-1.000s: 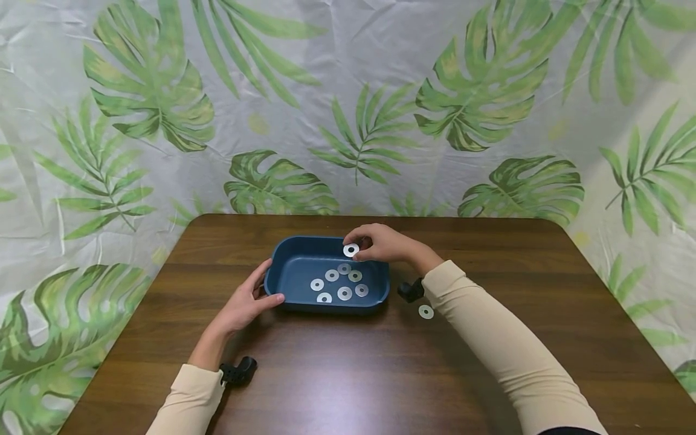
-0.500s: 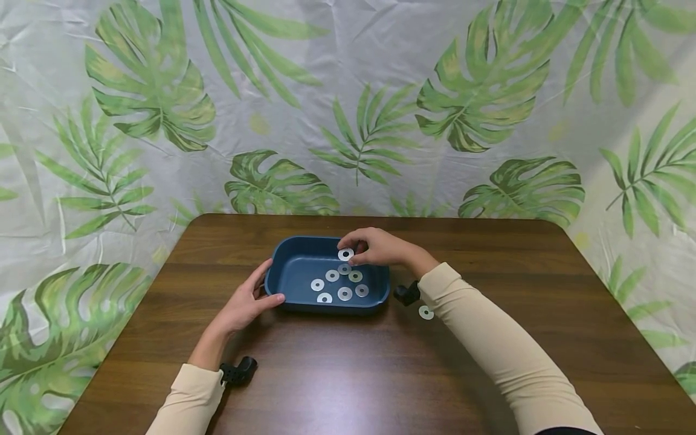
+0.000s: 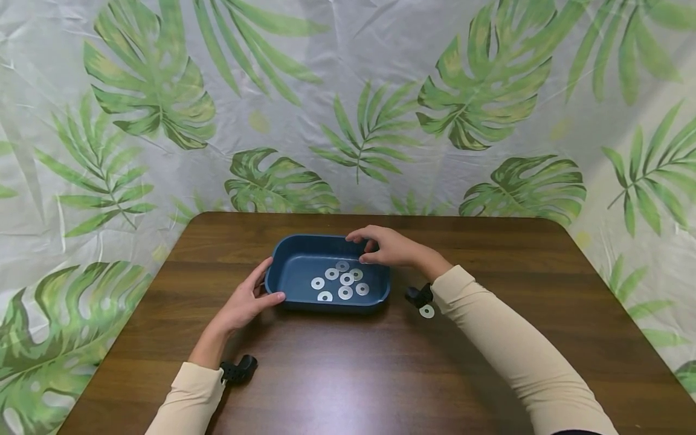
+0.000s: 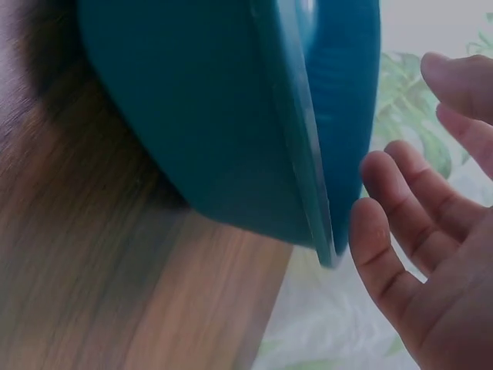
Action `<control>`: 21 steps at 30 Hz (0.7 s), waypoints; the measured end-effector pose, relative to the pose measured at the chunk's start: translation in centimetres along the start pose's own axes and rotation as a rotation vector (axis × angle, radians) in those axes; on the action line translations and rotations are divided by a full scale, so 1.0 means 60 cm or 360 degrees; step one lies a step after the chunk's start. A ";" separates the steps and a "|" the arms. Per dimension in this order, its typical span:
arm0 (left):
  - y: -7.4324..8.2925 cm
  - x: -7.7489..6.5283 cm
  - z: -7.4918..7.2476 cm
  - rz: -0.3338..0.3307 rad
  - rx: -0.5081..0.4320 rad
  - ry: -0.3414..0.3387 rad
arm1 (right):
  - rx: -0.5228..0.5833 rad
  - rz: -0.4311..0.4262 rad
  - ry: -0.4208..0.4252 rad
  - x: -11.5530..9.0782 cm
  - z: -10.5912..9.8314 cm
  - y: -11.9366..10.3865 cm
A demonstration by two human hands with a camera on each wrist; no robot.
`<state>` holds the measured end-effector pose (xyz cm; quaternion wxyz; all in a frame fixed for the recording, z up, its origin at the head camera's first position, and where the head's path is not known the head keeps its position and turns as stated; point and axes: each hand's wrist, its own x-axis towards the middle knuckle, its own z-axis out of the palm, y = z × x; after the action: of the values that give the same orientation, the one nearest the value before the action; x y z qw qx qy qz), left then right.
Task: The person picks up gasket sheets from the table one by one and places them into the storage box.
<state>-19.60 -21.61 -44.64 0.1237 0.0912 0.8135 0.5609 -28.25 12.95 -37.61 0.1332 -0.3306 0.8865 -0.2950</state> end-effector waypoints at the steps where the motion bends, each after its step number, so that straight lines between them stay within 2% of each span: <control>1: 0.000 0.000 0.000 0.0000 0.0000 -0.0003 | -0.0014 -0.0012 0.0000 -0.005 -0.001 0.001; 5: -0.002 0.000 0.000 -0.0005 0.0002 -0.0002 | -0.0050 -0.0074 0.0022 -0.031 -0.009 0.003; 11: 0.002 0.001 0.000 0.0014 0.0031 -0.0003 | -0.0077 -0.0143 0.0117 -0.087 -0.023 0.015; 21: 0.000 0.000 0.000 0.0004 0.0008 -0.0011 | -0.0117 -0.0054 0.0178 -0.174 -0.029 0.047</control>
<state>-19.62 -21.58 -44.64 0.1256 0.0946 0.8143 0.5587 -22.64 22.38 -37.49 0.0663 -0.3334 0.8970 -0.2825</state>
